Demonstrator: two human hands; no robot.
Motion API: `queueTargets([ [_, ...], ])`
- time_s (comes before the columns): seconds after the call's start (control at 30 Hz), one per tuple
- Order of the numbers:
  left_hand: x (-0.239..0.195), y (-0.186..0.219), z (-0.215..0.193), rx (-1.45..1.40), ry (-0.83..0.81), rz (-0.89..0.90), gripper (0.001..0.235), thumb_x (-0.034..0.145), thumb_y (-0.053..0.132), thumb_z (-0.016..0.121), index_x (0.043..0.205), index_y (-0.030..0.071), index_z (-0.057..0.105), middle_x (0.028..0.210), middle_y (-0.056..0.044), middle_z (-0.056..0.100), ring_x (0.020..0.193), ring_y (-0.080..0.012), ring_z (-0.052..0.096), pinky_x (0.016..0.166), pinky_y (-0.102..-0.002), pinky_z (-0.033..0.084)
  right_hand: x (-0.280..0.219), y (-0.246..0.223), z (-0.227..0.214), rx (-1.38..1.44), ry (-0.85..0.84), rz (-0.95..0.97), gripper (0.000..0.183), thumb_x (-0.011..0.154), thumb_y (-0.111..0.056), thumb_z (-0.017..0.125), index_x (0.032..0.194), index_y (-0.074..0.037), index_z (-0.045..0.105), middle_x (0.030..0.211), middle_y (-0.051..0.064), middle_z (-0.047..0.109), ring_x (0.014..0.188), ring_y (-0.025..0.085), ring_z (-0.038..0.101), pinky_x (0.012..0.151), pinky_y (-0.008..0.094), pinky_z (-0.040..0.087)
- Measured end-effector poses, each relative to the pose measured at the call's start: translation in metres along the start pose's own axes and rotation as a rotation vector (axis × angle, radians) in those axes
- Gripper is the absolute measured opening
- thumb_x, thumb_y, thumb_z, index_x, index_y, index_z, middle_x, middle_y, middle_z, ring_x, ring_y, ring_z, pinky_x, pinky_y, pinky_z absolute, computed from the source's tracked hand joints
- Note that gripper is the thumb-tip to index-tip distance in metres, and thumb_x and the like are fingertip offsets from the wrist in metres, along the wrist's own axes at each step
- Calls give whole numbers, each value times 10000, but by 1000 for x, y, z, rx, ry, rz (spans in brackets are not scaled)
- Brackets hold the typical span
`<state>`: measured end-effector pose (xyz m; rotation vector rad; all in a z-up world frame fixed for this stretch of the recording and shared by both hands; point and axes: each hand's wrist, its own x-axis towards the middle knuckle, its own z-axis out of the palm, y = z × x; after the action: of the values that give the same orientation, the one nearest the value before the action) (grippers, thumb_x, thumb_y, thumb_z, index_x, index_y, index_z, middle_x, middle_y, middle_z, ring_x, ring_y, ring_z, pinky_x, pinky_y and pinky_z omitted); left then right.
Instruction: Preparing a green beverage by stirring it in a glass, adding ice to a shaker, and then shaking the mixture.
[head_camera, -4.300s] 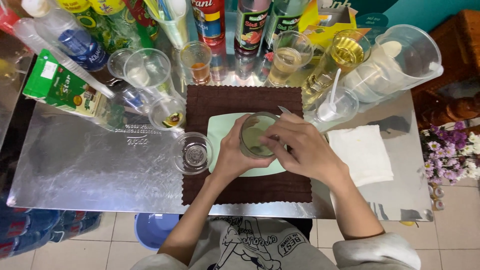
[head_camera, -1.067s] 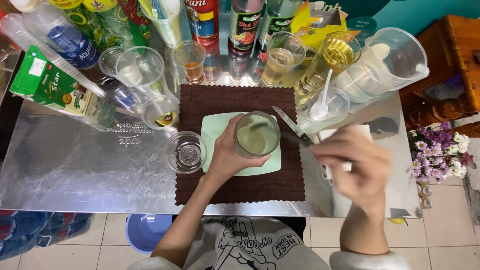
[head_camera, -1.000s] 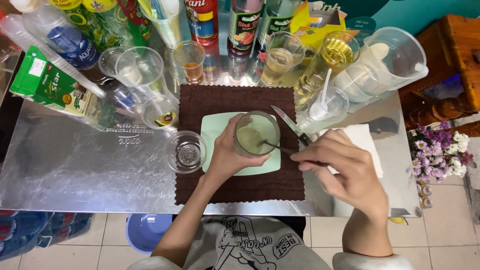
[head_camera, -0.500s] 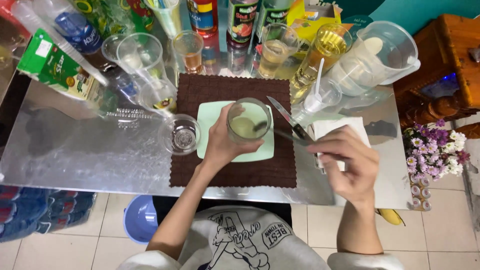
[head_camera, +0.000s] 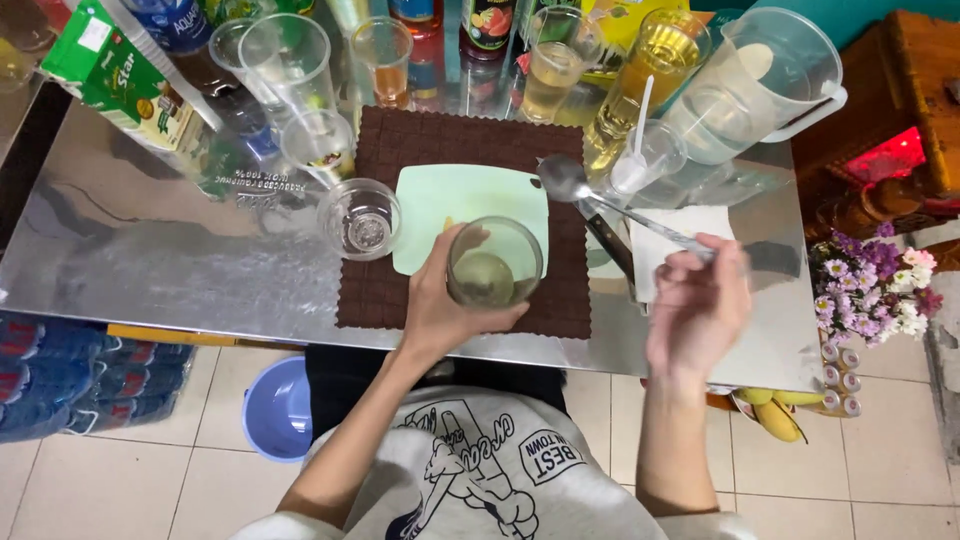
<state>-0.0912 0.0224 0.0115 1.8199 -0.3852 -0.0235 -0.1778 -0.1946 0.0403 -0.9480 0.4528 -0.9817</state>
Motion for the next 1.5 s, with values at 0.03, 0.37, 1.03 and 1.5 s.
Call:
queueTargets([
  [0.03, -8, -4, -2, -1, 0, -1, 990, 451, 387, 1007, 1314, 180, 568, 1220, -88, 715, 1163, -326, 693, 1009, -496, 559, -1, 10, -9, -1, -1, 0, 228, 1039, -280, 632, 978, -63, 663, 762, 35, 686, 736, 73, 683, 729, 186, 519],
  [0.37, -39, -2, -31, -134, -27, 99, 989, 434, 290, 1009, 1323, 143, 602, 1144, -123, 738, 1071, -324, 728, 904, -515, 617, -7, 70, -7, -43, -173, 485, 216, 1027, -142, 564, 1148, 9, 659, 1007, 218, 744, 833, 144, 725, 813, 238, 607],
  [1.03, 18, 8, -11, -308, -201, 15, 1001, 553, 348, 982, 1387, 80, 498, 1339, -125, 657, 1214, -254, 671, 1081, -402, 527, 18, 76, 32, -1190, -699, -6, 333, 939, -310, 689, 1257, -214, 657, 733, -70, 666, 505, 61, 487, 469, 222, 357],
  [1.5, 42, 115, 28, -176, -444, -218, 857, 522, 316, 926, 1308, 194, 607, 1324, -9, 655, 1225, -186, 652, 1009, -336, 516, 52, -10, 22, -1334, -926, 311, 640, 934, -255, 586, 1546, -218, 404, 1526, 36, 540, 1301, 281, 500, 1034, 421, 473],
])
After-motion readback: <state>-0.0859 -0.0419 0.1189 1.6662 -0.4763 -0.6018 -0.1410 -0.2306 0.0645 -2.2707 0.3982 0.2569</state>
